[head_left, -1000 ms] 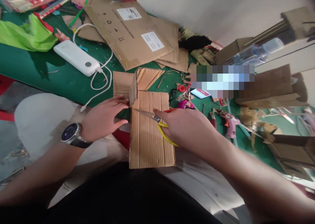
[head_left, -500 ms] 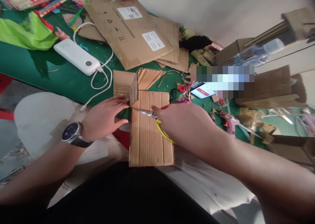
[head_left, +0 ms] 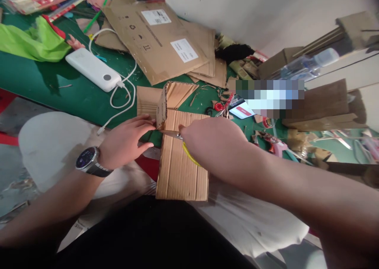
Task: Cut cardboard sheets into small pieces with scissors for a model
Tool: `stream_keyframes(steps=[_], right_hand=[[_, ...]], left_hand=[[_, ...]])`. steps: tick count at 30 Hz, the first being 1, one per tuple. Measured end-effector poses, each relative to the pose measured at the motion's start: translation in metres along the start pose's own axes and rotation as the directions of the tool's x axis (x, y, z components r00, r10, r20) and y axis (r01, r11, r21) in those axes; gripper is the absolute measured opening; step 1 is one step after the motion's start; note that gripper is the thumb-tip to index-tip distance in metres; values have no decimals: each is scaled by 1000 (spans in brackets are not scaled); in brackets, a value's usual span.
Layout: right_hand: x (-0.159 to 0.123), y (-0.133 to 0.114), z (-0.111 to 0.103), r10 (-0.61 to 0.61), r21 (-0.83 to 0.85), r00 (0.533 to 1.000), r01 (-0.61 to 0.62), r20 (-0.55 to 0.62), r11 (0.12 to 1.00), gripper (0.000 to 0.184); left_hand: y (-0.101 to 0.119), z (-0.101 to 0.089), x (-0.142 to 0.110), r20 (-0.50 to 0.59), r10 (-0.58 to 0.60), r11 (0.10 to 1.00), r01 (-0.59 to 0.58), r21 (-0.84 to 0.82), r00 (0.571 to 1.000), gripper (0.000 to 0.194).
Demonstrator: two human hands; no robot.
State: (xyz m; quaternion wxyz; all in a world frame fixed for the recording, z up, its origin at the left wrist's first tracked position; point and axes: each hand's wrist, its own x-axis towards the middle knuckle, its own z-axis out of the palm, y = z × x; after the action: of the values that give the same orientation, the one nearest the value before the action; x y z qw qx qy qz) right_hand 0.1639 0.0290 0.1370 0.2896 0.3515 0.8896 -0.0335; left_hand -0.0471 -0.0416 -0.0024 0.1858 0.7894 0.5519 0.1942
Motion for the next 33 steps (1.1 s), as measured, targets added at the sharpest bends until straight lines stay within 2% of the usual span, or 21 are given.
stream_keyframes(steps=[2,6,9,11,13,15,18,20,22,24,27,30,33], right_hand=[[-5,6,-2,4,-81,996,3,93,997,40],[-25,27,16,88,-7,993,-88,83,996,43],[-45,49,42,142,147,990,-138,-17,979,39],[-55,63,61,163,285,982,-128,-101,950,40],[-61,73,79,237,408,962,-162,-139,899,39],[-62,80,95,296,520,936,-159,-192,839,39],[-57,83,118,330,704,914,-74,-235,706,35],[-54,80,130,368,827,891,13,-264,561,38],[-54,76,139,409,907,886,29,-218,419,42],[-58,71,144,399,948,905,14,-148,319,43],[-68,67,147,345,982,935,11,-78,191,40],[-76,66,156,302,998,952,55,-49,-11,41],[-76,65,168,315,976,946,139,-80,-167,48]], left_hand=[[-2,1,0,-3,0,1000,0,-12,1000,36],[-4,2,-2,-35,14,999,-15,-33,999,32],[1,2,-4,-129,17,1000,-19,-14,992,16],[8,3,-5,-184,-8,1000,11,11,983,14],[17,7,-5,-167,-57,998,63,31,984,24],[25,14,-5,-79,-123,991,127,50,989,31],[37,25,-2,23,-221,968,217,123,975,43],[43,30,1,45,-267,949,255,184,963,56],[47,32,5,54,-290,938,273,214,955,61],[49,33,8,57,-300,940,285,189,952,57],[51,31,10,49,-304,951,301,66,951,41],[53,27,10,43,-265,958,268,-104,963,23],[60,21,13,120,-152,937,182,-299,981,32]])
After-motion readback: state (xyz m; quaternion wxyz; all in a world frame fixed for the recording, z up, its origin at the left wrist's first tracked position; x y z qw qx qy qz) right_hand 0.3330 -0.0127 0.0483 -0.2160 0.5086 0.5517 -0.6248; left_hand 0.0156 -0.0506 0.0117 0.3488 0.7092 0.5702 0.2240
